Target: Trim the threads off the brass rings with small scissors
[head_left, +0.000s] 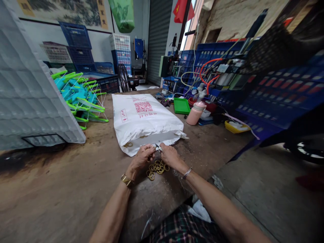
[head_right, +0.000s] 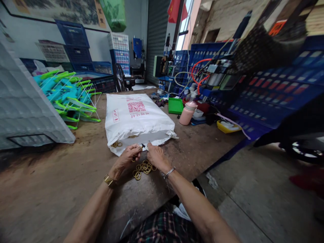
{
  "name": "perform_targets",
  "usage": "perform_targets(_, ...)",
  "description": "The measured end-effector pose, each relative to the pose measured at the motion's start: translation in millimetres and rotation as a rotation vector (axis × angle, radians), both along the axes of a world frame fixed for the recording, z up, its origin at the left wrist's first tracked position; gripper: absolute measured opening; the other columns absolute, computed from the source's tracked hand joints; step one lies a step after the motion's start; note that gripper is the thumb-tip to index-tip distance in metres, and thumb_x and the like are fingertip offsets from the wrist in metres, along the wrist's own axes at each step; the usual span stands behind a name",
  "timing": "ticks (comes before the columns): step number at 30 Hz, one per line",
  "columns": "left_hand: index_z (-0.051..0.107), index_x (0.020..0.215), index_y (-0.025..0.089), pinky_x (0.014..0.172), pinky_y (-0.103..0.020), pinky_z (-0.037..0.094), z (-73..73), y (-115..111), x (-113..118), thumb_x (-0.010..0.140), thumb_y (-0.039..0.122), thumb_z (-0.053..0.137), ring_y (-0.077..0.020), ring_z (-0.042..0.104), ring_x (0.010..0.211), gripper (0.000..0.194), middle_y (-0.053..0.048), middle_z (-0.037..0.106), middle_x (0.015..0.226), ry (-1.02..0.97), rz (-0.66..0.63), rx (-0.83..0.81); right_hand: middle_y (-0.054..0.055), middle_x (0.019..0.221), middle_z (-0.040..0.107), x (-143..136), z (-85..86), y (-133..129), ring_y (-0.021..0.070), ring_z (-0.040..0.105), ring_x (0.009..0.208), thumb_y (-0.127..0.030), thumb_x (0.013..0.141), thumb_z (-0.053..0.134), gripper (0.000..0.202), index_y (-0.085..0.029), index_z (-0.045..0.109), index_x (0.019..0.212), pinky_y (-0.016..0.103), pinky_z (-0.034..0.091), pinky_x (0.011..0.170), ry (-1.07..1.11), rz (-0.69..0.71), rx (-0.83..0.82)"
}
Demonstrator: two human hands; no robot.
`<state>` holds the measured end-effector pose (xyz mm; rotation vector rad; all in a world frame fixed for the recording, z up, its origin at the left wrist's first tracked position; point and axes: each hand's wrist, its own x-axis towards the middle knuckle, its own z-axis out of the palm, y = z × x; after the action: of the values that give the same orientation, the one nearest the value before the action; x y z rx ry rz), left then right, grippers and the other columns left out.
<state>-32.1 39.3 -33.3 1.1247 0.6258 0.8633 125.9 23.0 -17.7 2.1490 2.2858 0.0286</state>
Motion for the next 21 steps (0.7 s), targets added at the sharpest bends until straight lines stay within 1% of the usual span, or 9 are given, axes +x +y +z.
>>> perform_targets(3, 0.046, 0.067, 0.017, 0.042, -0.018, 0.027, 6.5, -1, -6, 0.068, 0.046, 0.064, -0.0046, 0.039, 0.042, 0.034, 0.005, 0.048, 0.054, -0.087, -0.105, -0.054, 0.011, 0.079, 0.065, 9, -3.2, 5, 0.0182, 0.057, 0.069, -0.01, 0.075, 0.04, 0.025, -0.015, 0.053, 0.097, 0.026, 0.026, 0.055, 0.047, -0.05, 0.007)
perform_targets(5, 0.045, 0.067, 0.017, 0.04, -0.018, 0.024, 8.2, 0, -8, 0.067, 0.046, 0.065, -0.0042, 0.039, 0.041, 0.035, 0.005, 0.048, 0.053, -0.147, -0.109, -0.078, 0.008, 0.075, 0.064, 10, -4.7, 6, 0.0157, 0.055, 0.067, -0.012, 0.077, 0.04, 0.019, -0.016, 0.055, 0.088, 0.025, 0.029, 0.056, 0.204, -0.037, 0.043)
perform_targets(6, 0.044, 0.067, 0.017, 0.039, -0.018, 0.023, 8.1, 1, -8, 0.066, 0.046, 0.066, -0.0041, 0.038, 0.04, 0.036, 0.005, 0.047, 0.053, -0.178, -0.094, -0.096, 0.006, 0.071, 0.062, 9, -5.2, 6, 0.0142, 0.053, 0.065, -0.015, 0.079, 0.039, 0.016, -0.016, 0.055, 0.082, 0.024, 0.03, 0.056, 0.335, -0.031, 0.061)
perform_targets(8, 0.043, 0.066, 0.017, 0.038, -0.018, 0.021, 7.0, 3, -7, 0.065, 0.046, 0.066, -0.004, 0.038, 0.039, 0.037, 0.005, 0.046, 0.051, -0.224, -0.063, -0.147, 0.002, 0.065, 0.06, 1, -5.3, 3, 0.0115, 0.048, 0.059, -0.024, 0.082, 0.039, 0.021, -0.016, 0.056, 0.073, 0.022, 0.032, 0.054, 0.659, -0.038, 0.042)
perform_targets(11, 0.045, 0.068, 0.017, 0.037, -0.017, 0.022, 5.6, 5, -6, 0.066, 0.049, 0.066, -0.0042, 0.039, 0.038, 0.038, 0.005, 0.047, 0.05, -0.241, -0.041, -0.201, -0.001, 0.064, 0.06, -14, -2.8, -4, 0.007, 0.035, 0.043, -0.039, 0.082, 0.04, 0.029, -0.017, 0.057, 0.077, 0.02, 0.027, 0.043, 1.103, -0.095, -0.139)
perform_targets(14, 0.046, 0.067, 0.017, 0.038, -0.017, 0.024, 5.9, 5, -5, 0.066, 0.05, 0.064, -0.0041, 0.039, 0.039, 0.038, 0.005, 0.047, 0.05, -0.227, -0.043, -0.199, -0.001, 0.07, 0.063, -24, 2.2, -11, 0.0032, 0.021, 0.035, -0.047, 0.08, 0.043, 0.034, -0.017, 0.056, 0.082, 0.02, 0.015, 0.037, 1.387, -0.115, -0.303)
perform_targets(16, 0.047, 0.066, 0.016, 0.038, -0.016, 0.024, 5.6, 4, -5, 0.067, 0.049, 0.064, -0.0035, 0.039, 0.039, 0.037, 0.005, 0.048, 0.051, -0.213, -0.056, -0.181, -0.001, 0.069, 0.061, -26, 4.9, -13, 0.0023, 0.019, 0.035, -0.048, 0.077, 0.047, 0.032, -0.017, 0.055, 0.08, 0.019, 0.014, 0.036, 1.493, -0.093, -0.338)
perform_targets(18, 0.049, 0.068, 0.016, 0.038, -0.016, 0.023, 4.0, 4, -5, 0.068, 0.047, 0.064, -0.0031, 0.039, 0.039, 0.036, 0.004, 0.049, 0.053, -0.204, -0.068, -0.156, -0.003, 0.063, 0.057, -26, 5.7, -12, 0.0023, 0.02, 0.035, -0.046, 0.074, 0.052, 0.028, -0.017, 0.053, 0.076, 0.019, 0.014, 0.035, 1.527, -0.079, -0.332)
perform_targets(21, 0.048, 0.069, 0.015, 0.037, -0.016, 0.023, 0.3, 5, -5, 0.068, 0.046, 0.064, -0.0034, 0.041, 0.04, 0.035, 0.003, 0.052, 0.056, -0.201, -0.077, -0.133, -0.005, 0.056, 0.053, -25, 3.8, -9, 0.0034, 0.023, 0.037, -0.044, 0.071, 0.055, 0.026, -0.018, 0.052, 0.071, 0.02, 0.018, 0.037, 1.484, -0.096, -0.213)
